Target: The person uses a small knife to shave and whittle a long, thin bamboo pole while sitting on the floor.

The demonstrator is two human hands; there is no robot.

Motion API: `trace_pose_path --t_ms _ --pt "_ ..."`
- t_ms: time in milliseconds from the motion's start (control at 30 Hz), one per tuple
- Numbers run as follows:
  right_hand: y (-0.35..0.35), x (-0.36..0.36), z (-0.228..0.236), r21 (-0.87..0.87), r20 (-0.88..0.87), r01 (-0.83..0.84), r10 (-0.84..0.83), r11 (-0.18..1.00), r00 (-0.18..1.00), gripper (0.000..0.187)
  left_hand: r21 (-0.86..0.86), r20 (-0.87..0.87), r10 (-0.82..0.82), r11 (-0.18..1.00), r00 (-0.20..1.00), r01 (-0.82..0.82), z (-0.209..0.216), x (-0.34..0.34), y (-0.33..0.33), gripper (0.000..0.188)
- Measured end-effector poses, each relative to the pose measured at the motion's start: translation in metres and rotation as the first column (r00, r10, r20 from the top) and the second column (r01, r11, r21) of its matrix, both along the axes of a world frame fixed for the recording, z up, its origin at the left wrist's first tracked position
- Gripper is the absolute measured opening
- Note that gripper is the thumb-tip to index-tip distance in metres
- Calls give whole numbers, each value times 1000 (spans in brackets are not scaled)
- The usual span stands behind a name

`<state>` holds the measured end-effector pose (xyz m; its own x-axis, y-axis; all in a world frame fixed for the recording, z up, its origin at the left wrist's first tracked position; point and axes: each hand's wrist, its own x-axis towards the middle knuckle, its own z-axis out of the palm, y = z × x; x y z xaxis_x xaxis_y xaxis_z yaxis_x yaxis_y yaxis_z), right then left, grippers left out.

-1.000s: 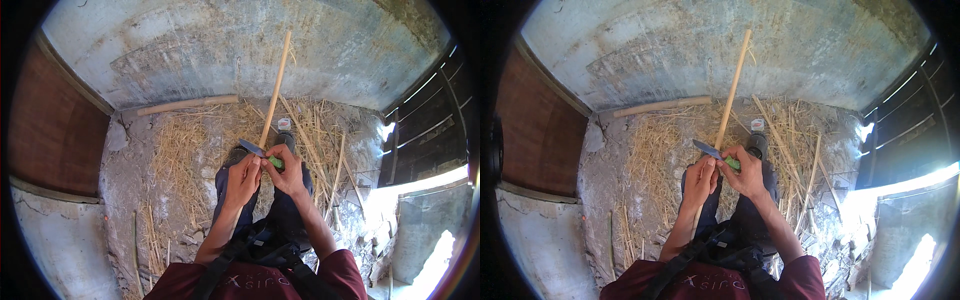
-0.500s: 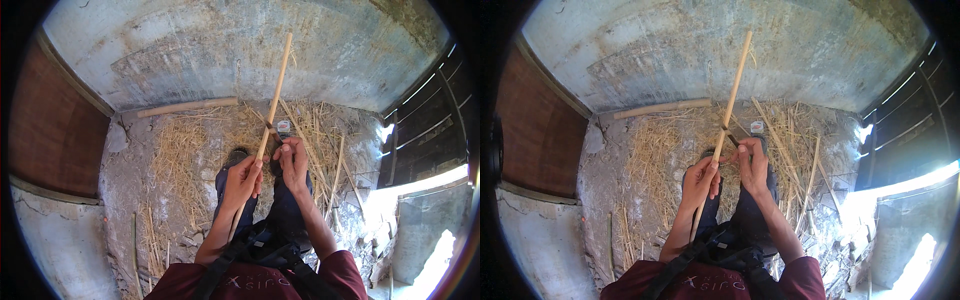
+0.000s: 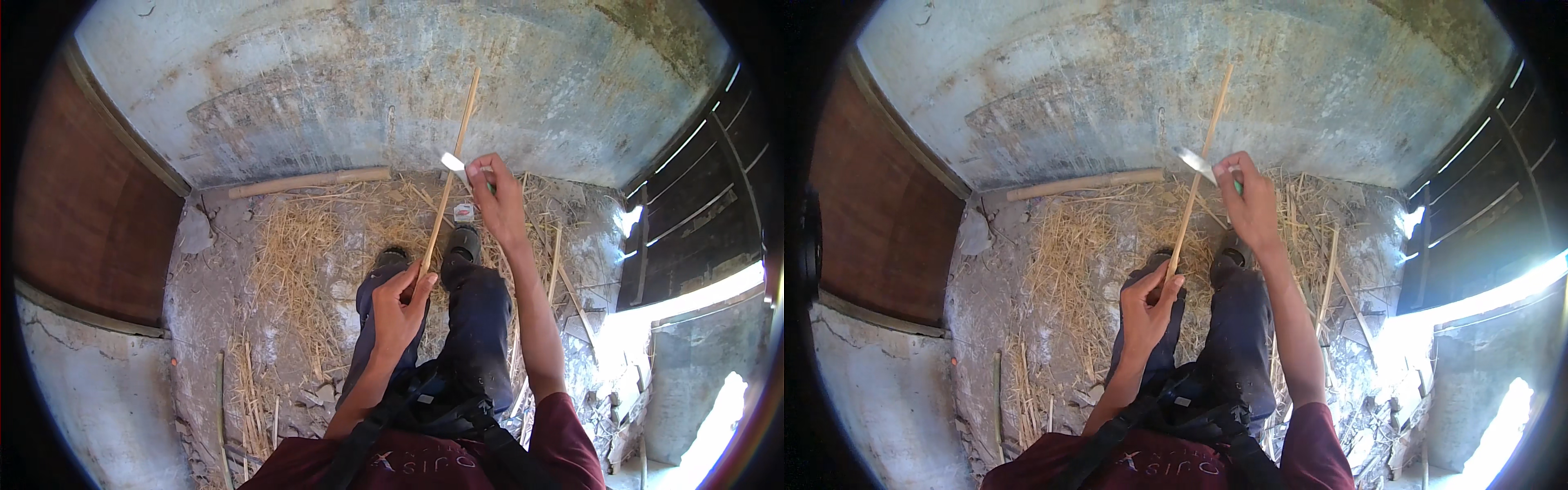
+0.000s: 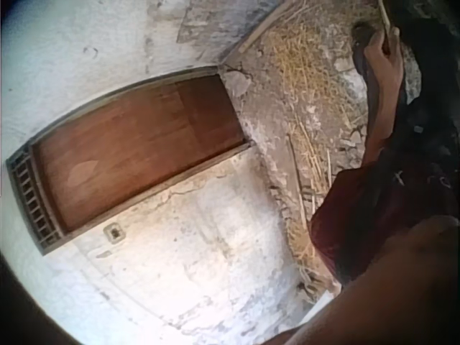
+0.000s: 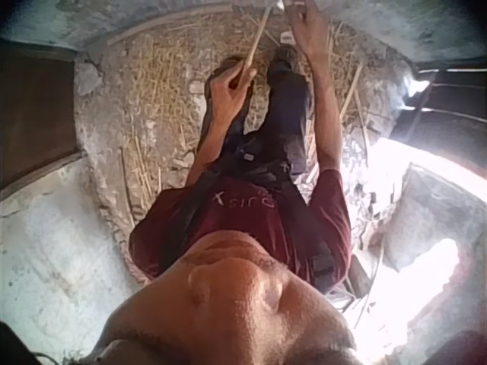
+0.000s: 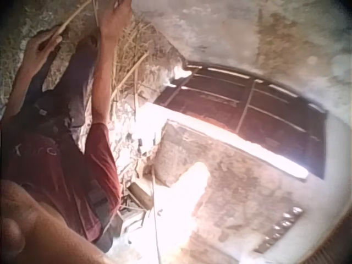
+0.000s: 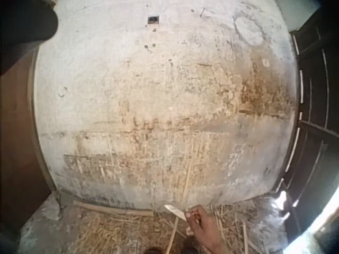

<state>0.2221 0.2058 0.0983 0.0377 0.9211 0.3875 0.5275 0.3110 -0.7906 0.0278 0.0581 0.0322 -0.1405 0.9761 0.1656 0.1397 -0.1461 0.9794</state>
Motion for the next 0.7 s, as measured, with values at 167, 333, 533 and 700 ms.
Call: trace_pose_path --t_ms 167,333,533,700 --pt "46 3 14 27 -13 73 -73 997 997 28 49 20 15 999 1000 -16 -8 -1 2 35" --pt "94 10 25 130 21 182 -187 975 982 43 -16 29 -27 1000 999 27 2 1 -1 34" --pt "70 -12 29 182 88 107 -125 977 988 32 -26 7 -37 999 999 37 -2 -6 -2 30" --pt "47 -17 8 127 -81 51 -41 991 996 21 23 -9 -35 999 999 35 -3 -7 -2 26"
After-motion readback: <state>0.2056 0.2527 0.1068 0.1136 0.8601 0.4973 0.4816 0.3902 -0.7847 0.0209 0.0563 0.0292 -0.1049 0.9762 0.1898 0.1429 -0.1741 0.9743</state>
